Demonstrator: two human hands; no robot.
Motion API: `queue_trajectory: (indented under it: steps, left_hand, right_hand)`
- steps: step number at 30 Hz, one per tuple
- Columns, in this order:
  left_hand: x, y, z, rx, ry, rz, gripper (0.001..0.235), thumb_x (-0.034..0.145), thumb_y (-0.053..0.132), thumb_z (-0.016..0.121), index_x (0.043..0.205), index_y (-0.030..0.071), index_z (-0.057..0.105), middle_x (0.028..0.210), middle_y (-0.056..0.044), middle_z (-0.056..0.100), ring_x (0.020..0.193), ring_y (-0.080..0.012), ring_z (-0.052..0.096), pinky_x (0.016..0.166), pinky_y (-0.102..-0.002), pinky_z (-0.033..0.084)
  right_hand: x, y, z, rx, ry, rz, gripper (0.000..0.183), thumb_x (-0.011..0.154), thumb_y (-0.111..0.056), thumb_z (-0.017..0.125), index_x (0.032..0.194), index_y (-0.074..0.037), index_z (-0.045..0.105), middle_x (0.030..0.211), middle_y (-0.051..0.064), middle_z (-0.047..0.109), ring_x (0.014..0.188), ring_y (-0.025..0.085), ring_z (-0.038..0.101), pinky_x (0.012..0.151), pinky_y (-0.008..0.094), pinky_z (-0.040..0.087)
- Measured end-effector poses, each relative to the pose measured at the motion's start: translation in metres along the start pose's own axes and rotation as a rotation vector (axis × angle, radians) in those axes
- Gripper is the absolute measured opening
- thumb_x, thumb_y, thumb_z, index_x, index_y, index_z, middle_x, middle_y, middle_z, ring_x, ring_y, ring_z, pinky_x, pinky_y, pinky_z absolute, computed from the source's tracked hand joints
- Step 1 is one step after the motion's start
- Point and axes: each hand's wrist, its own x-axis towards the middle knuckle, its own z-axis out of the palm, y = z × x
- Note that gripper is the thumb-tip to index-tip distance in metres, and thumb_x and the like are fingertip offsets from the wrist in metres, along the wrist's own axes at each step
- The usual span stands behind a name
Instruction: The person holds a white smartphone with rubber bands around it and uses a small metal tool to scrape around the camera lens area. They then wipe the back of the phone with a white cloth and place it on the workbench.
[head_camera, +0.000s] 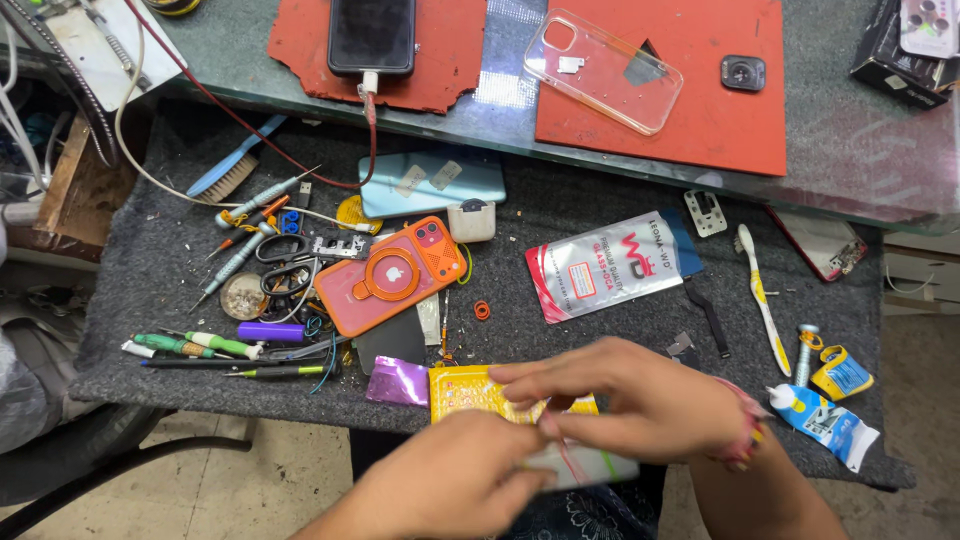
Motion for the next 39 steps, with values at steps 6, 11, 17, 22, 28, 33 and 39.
queue_trajectory:
  steps: [6, 11, 17, 22, 28, 33, 39]
  left_hand:
    - [-0.014, -0.018, -0.013, -0.308, 0.032, -0.021, 0.021, 0.095, 0.021, 0.069, 0.107, 0.004, 0.072, 0.085, -0.015, 0.073, 0.078, -0.0267, 0.071, 0.069, -0.04, 0.055]
    - [-0.014, -0.062, -0.027, -1.132, 0.385, -0.078, 0.028, 0.094, 0.011, 0.07, 0.116, -0.007, 0.071, 0.1, -0.015, 0.078, 0.083, -0.0192, 0.074, 0.073, -0.035, 0.06]
    - [0.012, -0.069, 0.0, -1.513, 0.364, 0.077, 0.031, 0.095, 0.013, 0.07, 0.12, -0.006, 0.066, 0.111, -0.018, 0.075, 0.096, -0.0226, 0.075, 0.089, -0.038, 0.06]
    - [0.022, -0.055, 0.012, -1.581, 0.369, 0.166, 0.031, 0.097, 0.013, 0.069, 0.121, -0.006, 0.066, 0.11, -0.018, 0.075, 0.096, -0.0228, 0.074, 0.089, -0.039, 0.06]
    - [0.038, -0.033, 0.03, -1.505, 0.477, 0.316, 0.029, 0.099, 0.012, 0.071, 0.121, -0.005, 0.066, 0.113, -0.017, 0.075, 0.101, -0.0223, 0.073, 0.093, -0.038, 0.058]
    - [0.028, -0.013, 0.014, -0.99, 0.495, 0.302, 0.03, 0.1, 0.013, 0.07, 0.123, -0.006, 0.069, 0.112, -0.015, 0.076, 0.101, -0.0189, 0.071, 0.091, -0.033, 0.056]
    - [0.005, 0.015, -0.031, -0.23, 0.162, -0.063, 0.023, 0.092, 0.017, 0.068, 0.113, 0.007, 0.073, 0.084, -0.014, 0.076, 0.073, -0.0268, 0.075, 0.065, -0.036, 0.055]
  right_hand:
    - [0.018, 0.021, -0.008, -0.1, 0.064, 0.134, 0.031, 0.099, -0.022, 0.055, 0.114, -0.001, 0.072, 0.114, 0.011, 0.077, 0.107, 0.022, 0.075, 0.094, 0.035, 0.056]
    - [-0.029, 0.021, -0.004, -0.127, 0.275, -0.212, 0.045, 0.107, -0.037, 0.044, 0.087, -0.004, 0.067, 0.089, 0.008, 0.068, 0.093, 0.021, 0.064, 0.099, 0.039, 0.048]
    - [-0.049, 0.021, 0.008, 0.194, 0.615, -0.509, 0.056, 0.106, -0.049, 0.038, 0.066, -0.011, 0.052, 0.067, 0.004, 0.059, 0.094, 0.025, 0.059, 0.108, 0.053, 0.033]
    - [-0.062, 0.022, 0.017, 0.837, 0.531, -0.739, 0.041, 0.099, -0.039, 0.048, 0.069, -0.011, 0.051, 0.066, 0.003, 0.057, 0.082, 0.024, 0.066, 0.099, 0.047, 0.04]
    - [-0.047, 0.019, 0.026, 1.37, 0.714, -0.715, 0.015, 0.095, -0.017, 0.064, 0.106, -0.008, 0.063, 0.114, 0.005, 0.062, 0.118, 0.023, 0.059, 0.098, 0.035, 0.043]
    - [-0.032, -0.016, 0.015, 1.121, 0.692, -0.475, 0.058, 0.091, -0.013, 0.078, 0.143, -0.002, 0.055, 0.155, 0.011, 0.053, 0.144, 0.024, 0.048, 0.108, 0.035, 0.04]
    - [-0.038, -0.048, 0.001, 0.063, 0.323, -0.121, 0.074, 0.086, -0.011, 0.082, 0.15, -0.002, 0.047, 0.148, 0.014, 0.06, 0.135, 0.026, 0.06, 0.108, 0.037, 0.047]
